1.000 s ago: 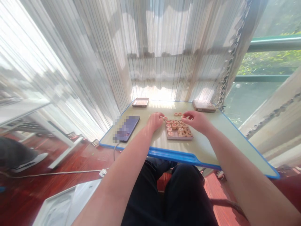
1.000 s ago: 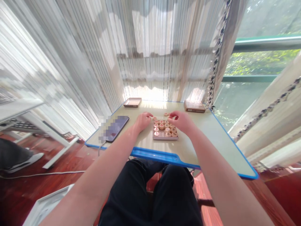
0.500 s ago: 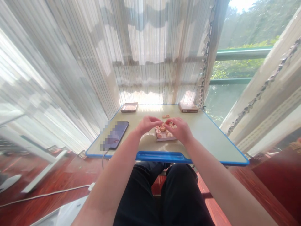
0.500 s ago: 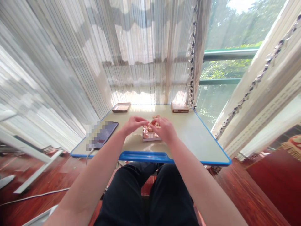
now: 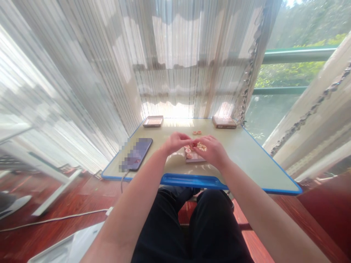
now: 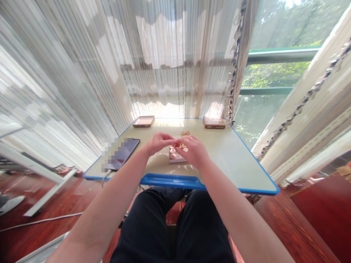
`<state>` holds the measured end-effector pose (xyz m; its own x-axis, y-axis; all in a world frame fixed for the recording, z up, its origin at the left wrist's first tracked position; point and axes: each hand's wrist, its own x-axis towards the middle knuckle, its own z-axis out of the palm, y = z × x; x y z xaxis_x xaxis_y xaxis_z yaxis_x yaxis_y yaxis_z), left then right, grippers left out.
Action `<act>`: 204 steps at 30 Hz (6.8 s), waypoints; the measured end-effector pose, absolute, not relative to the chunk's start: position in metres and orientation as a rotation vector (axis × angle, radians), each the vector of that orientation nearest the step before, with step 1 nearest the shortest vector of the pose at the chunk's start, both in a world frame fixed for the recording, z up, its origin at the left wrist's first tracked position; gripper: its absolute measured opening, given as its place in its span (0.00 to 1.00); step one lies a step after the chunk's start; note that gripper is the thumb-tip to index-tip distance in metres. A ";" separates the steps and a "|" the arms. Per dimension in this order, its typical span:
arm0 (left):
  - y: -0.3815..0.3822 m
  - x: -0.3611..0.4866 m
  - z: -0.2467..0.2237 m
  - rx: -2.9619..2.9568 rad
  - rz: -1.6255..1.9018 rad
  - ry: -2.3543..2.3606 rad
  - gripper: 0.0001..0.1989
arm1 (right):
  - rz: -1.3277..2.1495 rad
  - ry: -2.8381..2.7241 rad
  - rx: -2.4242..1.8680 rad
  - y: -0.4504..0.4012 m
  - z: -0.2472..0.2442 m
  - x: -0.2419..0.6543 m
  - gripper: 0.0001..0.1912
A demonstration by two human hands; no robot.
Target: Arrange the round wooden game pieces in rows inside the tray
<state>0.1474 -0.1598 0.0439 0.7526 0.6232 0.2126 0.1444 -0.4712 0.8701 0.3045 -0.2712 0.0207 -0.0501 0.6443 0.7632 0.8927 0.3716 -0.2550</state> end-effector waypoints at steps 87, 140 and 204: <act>-0.118 0.153 0.000 2.482 0.747 1.012 0.18 | -0.087 -2.028 -1.617 -0.269 0.014 0.317 0.17; -0.123 0.160 0.003 2.199 0.894 0.805 0.19 | -0.193 -1.798 -1.800 -0.265 0.012 0.319 0.14; -0.113 0.147 0.018 1.807 1.430 1.078 0.09 | -0.389 -2.222 -1.212 -0.290 0.016 0.245 0.12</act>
